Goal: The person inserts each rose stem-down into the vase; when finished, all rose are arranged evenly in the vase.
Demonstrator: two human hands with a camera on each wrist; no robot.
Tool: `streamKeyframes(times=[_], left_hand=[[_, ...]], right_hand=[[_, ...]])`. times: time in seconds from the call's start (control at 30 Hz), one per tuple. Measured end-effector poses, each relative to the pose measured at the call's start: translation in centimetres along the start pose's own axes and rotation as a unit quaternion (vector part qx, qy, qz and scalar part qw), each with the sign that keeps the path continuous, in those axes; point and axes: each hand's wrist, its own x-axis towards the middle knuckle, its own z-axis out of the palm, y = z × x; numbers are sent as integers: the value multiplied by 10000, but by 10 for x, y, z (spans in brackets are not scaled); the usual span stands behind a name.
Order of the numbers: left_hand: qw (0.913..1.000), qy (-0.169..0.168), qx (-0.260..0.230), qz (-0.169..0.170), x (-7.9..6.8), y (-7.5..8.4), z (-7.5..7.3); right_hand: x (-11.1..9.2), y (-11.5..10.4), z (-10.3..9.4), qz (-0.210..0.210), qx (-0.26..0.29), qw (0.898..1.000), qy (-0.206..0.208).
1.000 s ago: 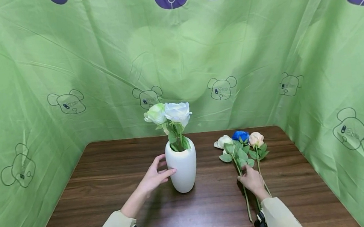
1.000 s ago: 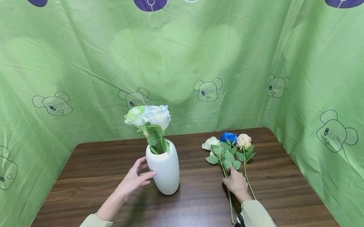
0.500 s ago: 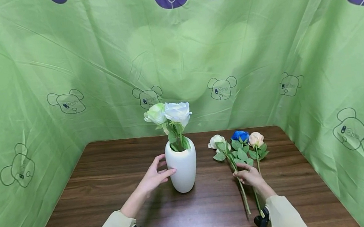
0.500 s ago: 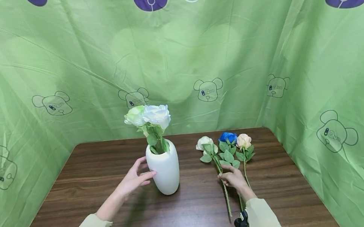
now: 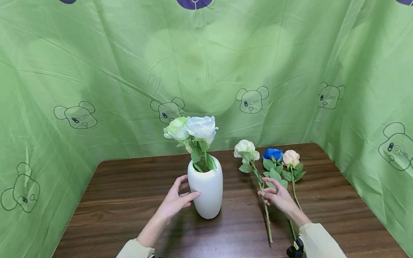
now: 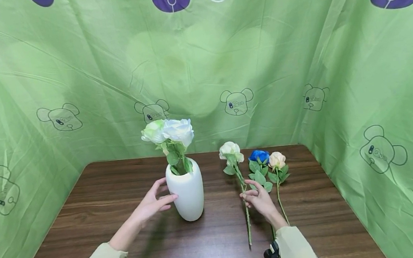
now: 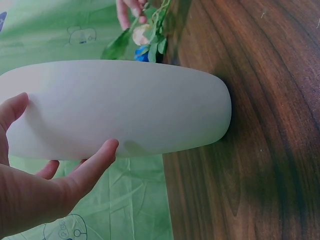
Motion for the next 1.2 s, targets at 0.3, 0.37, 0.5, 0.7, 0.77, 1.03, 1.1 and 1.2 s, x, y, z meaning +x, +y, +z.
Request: streamKeyframes(times=[0.3, 0.37, 0.5, 0.7, 0.77, 1.03, 1.1, 1.2], left_hand=[[10000, 23, 73, 62, 2, -2, 0], [9999, 37, 90, 82, 2, -2, 0], [9999, 37, 80, 64, 2, -2, 0], [9999, 44, 36, 102, 2, -1, 0], [9999, 38, 20, 100, 2, -1, 0], [10000, 11, 1, 95, 1, 0, 0], [10000, 7, -8, 97, 1, -1, 0], [10000, 15, 1, 88, 1, -1, 0]], right_hand=[[-4, -30, 16, -1064, 279, 9938, 149], [-5, -39, 20, -1396, 385, 9894, 84], [-5, -59, 30, -1728, 493, 9836, 175], [37, -28, 26, -2556, 1412, 9564, 18], [38, -38, 31, -2780, 1791, 9437, -51], [-2, -152, 73, -2113, 3234, 9194, 736], [1, -159, 77, -2140, 3441, 9091, 968], [8, -166, 81, -2250, 3651, 8945, 1259]])
